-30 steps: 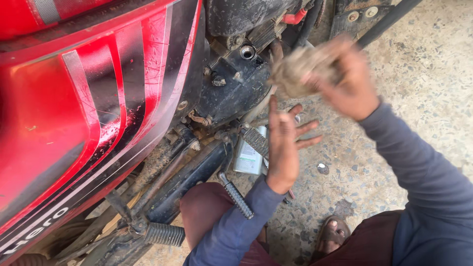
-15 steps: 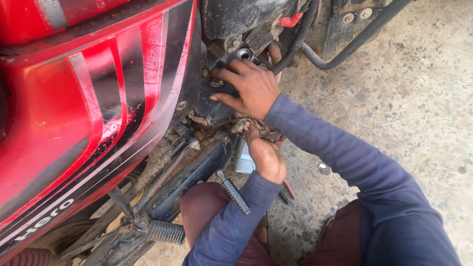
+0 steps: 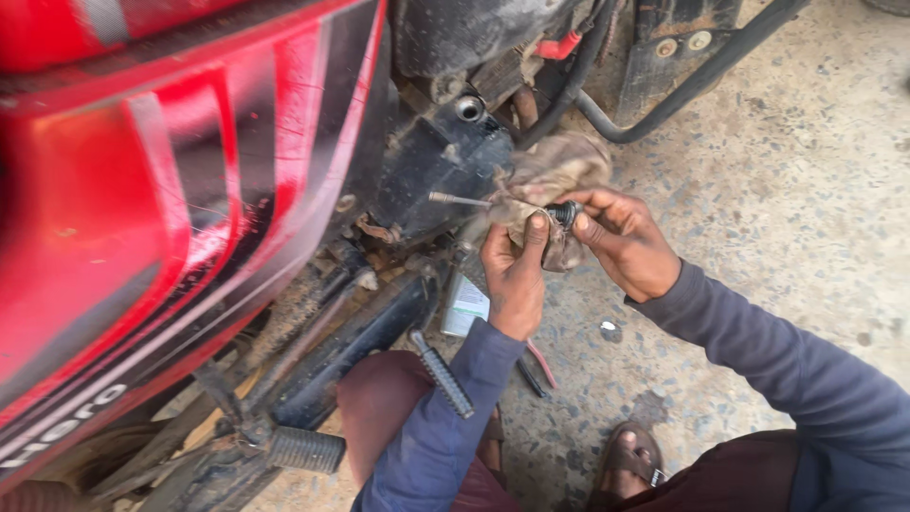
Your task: The person removes the oil cap from a motorcycle engine, opens a new bottle of oil, and pours the oil into the engine. The person then wipes the area around the fill port with a cloth.
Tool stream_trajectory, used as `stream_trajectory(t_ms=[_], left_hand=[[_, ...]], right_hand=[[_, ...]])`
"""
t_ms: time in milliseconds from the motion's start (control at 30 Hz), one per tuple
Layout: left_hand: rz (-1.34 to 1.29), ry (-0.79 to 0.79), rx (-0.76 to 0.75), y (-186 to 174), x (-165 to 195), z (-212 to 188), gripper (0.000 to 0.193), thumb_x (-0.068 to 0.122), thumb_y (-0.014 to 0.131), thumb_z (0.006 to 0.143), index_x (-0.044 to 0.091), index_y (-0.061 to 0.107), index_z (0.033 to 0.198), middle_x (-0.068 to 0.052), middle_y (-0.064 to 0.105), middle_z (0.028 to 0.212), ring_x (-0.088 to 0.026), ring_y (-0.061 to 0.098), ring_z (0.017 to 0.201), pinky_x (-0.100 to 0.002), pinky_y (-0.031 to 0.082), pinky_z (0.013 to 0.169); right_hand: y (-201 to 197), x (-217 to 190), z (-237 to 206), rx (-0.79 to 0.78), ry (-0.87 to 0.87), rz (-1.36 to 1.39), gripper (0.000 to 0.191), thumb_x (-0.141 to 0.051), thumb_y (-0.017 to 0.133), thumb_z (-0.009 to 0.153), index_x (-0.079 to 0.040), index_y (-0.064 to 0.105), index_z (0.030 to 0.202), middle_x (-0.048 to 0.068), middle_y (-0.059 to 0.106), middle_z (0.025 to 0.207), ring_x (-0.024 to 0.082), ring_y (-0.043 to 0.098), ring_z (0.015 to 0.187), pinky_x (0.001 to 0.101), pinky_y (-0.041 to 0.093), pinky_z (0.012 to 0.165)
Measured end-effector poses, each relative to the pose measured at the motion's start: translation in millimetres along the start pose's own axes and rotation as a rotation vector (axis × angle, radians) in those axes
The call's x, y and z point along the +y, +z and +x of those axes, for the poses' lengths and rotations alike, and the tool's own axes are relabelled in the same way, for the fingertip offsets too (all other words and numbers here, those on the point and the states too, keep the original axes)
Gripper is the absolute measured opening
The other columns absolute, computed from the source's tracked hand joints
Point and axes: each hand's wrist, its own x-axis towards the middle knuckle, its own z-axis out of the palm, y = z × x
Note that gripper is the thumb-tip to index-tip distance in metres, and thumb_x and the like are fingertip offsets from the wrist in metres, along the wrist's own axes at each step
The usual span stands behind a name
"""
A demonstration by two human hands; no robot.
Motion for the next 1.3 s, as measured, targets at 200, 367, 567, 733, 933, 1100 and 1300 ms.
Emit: stream_trajectory(t_ms=[200,367,567,733,933,1100,1300], left_hand=[[0.024,0.006,0.002,12,3,9,0.015,0.014,0.074,0.105,0.003,0.069,0.113,-0.005,0.073,0.105,-0.012,0.066,0.091,-0.026,0.054,0.08],[-0.084,-0.049,0.154,8,30,22,0.017,0.016,0.07,0.098,0.008,0.07,0.112,-0.003,0.073,0.106,-0.01,0.068,0.092,-0.028,0.058,0.081],[0.046,-0.341,0.341,14,2,4,0.013,0.014,0.072,0.094,0.007,0.07,0.105,-0.006,0.074,0.109,-0.018,0.069,0.095,-0.035,0.059,0.083],[0.094,-0.361,0.289,25,-14,-23,0.021,0.024,0.071,0.096,0.013,0.071,0.114,-0.007,0.072,0.112,-0.016,0.066,0.102,-0.033,0.051,0.099],[0.051,-0.592,0.418,25,-1,-23,0.028,0.032,0.067,0.098,0.011,0.067,0.117,0.002,0.07,0.114,-0.009,0.062,0.106,-0.029,0.045,0.099],[0.007,-0.679,0.323,21,-6,-32,0.022,0.032,0.064,0.1,0.011,0.067,0.107,0.002,0.069,0.103,-0.009,0.06,0.092,-0.026,0.048,0.086],[-0.104,-0.671,0.337,15,-8,-32,0.015,0.024,0.063,0.104,0.012,0.063,0.095,0.004,0.063,0.089,-0.007,0.054,0.081,-0.025,0.046,0.077]], right_hand=[[-21,-2,-16,-0.001,-0.021,-0.058,0.033,-0.002,0.064,0.099,0.0,0.061,0.131,0.006,0.069,0.115,0.011,0.064,0.099,0.0274,0.054,0.087],[-31,-41,-17,-0.023,-0.166,-0.372,0.026,-0.005,0.062,0.104,0.0,0.064,0.129,0.007,0.069,0.111,0.012,0.065,0.098,0.0262,0.055,0.088],[-8,-69,-13,0.266,-0.379,-0.309,0.029,-0.007,0.063,0.108,-0.004,0.057,0.136,0.007,0.067,0.096,0.011,0.066,0.08,0.0255,0.056,0.074],[42,-77,3,0.245,-0.579,-0.809,0.033,0.01,0.075,0.1,0.008,0.056,0.126,0.021,0.065,0.12,0.017,0.062,0.088,0.0307,0.053,0.078],[70,-99,55,0.249,-0.72,-0.323,0.046,0.004,0.075,0.097,-0.011,0.034,0.114,0.02,0.069,0.121,0.016,0.074,0.094,0.0273,0.066,0.087],[77,-55,118,0.073,-1.017,-0.486,0.058,0.013,0.082,0.101,-0.009,0.033,0.123,0.024,0.066,0.128,0.023,0.073,0.105,0.033,0.068,0.089],[63,-10,145,0.1,-0.957,-0.513,0.056,0.011,0.083,0.099,-0.007,0.035,0.122,0.018,0.065,0.12,0.02,0.072,0.107,0.0353,0.065,0.095]])
